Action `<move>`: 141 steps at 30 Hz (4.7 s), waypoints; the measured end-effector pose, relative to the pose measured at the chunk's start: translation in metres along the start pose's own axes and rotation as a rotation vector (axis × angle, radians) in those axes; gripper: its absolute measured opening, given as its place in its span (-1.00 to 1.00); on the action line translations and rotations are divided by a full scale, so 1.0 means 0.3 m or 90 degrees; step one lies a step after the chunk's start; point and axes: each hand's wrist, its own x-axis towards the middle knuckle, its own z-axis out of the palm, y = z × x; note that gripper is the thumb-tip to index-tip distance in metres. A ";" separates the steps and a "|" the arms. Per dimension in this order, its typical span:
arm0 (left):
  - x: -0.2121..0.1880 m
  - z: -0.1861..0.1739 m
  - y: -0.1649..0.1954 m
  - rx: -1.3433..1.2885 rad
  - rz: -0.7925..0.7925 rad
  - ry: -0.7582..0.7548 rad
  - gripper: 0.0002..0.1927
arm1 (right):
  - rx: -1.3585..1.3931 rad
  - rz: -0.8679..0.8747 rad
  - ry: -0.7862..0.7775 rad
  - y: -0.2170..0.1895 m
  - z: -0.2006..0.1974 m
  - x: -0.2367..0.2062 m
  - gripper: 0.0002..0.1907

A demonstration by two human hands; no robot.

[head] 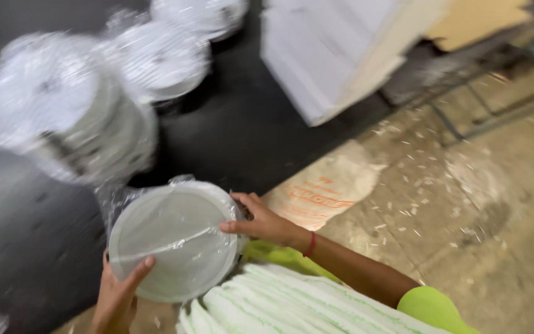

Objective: The person folds flat cardboard boxes into shape at a workbench, places plastic-wrapped round LED ceiling light fixtures into the boxes, closes the box lids, and stacks the packed boxes on the table. They repeat this packing cycle for multiple fixtures.

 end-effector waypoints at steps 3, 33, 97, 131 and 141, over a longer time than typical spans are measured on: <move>0.007 0.220 0.037 -0.056 -0.072 -0.142 -0.15 | 0.047 0.026 0.073 0.041 -0.168 -0.157 0.04; -0.346 2.543 -0.139 0.473 0.101 -0.725 0.01 | 0.575 -0.008 0.428 1.264 -1.494 -1.392 -0.01; 0.782 3.532 0.395 0.938 0.370 0.519 -0.27 | -0.197 -0.145 0.506 0.526 -4.126 -0.041 -0.36; 0.658 3.896 0.103 0.101 0.275 0.309 -0.65 | 0.318 -0.112 0.333 0.628 -4.406 -0.384 -0.58; 0.498 3.976 0.079 -0.442 0.221 0.157 -0.59 | 0.422 -0.109 0.212 0.601 -4.372 -0.406 -0.64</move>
